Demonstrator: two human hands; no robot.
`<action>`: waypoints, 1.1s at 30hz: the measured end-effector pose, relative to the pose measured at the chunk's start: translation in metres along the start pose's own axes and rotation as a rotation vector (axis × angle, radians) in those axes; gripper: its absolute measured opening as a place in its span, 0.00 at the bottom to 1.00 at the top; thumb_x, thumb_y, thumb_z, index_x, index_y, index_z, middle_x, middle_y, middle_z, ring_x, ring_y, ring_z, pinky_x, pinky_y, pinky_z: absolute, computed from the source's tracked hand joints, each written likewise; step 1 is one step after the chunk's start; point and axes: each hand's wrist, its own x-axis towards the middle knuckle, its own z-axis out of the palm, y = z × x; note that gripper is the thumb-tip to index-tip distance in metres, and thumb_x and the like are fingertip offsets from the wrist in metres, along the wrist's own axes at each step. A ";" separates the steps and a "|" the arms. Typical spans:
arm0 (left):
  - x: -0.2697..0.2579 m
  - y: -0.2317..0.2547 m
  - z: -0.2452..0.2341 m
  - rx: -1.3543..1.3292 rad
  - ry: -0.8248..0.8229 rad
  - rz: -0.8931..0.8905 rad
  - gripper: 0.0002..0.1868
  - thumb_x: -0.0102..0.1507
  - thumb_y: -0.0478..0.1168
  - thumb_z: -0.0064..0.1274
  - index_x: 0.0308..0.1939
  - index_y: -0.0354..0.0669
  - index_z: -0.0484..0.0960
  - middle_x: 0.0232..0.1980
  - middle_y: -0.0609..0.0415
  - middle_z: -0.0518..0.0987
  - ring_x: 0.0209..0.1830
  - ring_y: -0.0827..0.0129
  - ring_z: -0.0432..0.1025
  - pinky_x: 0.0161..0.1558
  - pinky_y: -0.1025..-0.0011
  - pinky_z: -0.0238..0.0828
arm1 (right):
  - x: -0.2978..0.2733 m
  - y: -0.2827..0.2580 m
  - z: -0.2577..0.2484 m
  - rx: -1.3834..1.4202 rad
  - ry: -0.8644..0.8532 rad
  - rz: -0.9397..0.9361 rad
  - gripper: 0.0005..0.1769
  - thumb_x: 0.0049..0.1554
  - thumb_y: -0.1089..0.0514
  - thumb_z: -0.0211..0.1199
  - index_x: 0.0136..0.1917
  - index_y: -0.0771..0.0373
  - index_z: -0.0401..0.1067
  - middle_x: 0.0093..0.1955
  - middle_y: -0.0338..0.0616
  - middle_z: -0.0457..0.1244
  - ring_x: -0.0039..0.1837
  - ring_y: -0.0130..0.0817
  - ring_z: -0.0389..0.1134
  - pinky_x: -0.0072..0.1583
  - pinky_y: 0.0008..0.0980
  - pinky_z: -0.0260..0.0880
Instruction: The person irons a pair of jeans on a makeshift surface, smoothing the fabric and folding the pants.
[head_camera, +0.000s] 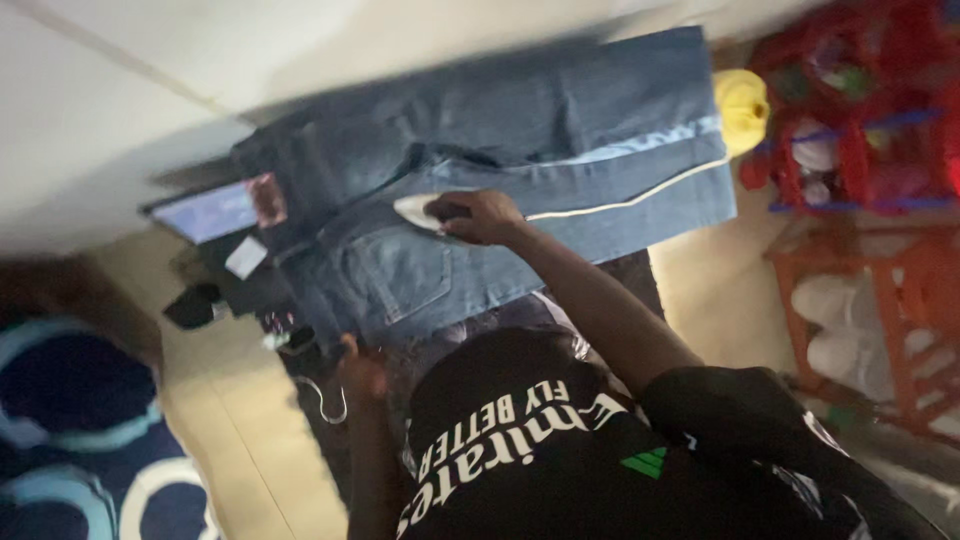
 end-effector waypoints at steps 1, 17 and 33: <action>0.002 0.004 0.002 -0.958 -0.193 -0.005 0.28 0.68 0.56 0.48 0.67 0.46 0.70 0.66 0.54 0.78 0.63 0.55 0.73 0.64 0.50 0.72 | -0.005 0.005 -0.006 0.004 0.031 0.017 0.30 0.53 0.40 0.70 0.67 0.44 0.72 0.62 0.45 0.71 0.62 0.48 0.72 0.60 0.46 0.71; -0.021 0.037 0.008 -0.855 -0.294 -0.027 0.42 0.69 0.64 0.51 0.77 0.39 0.63 0.73 0.46 0.70 0.65 0.50 0.68 0.68 0.49 0.61 | -0.072 0.096 -0.045 -0.017 0.313 0.113 0.34 0.49 0.46 0.72 0.69 0.47 0.72 0.59 0.47 0.70 0.58 0.50 0.72 0.56 0.47 0.70; -0.047 0.072 0.073 -0.623 -0.262 0.097 0.41 0.64 0.61 0.52 0.75 0.44 0.63 0.74 0.53 0.70 0.69 0.58 0.66 0.72 0.54 0.60 | -0.130 0.181 -0.075 -0.032 0.362 0.334 0.28 0.52 0.47 0.69 0.66 0.44 0.74 0.56 0.42 0.71 0.55 0.43 0.73 0.53 0.42 0.73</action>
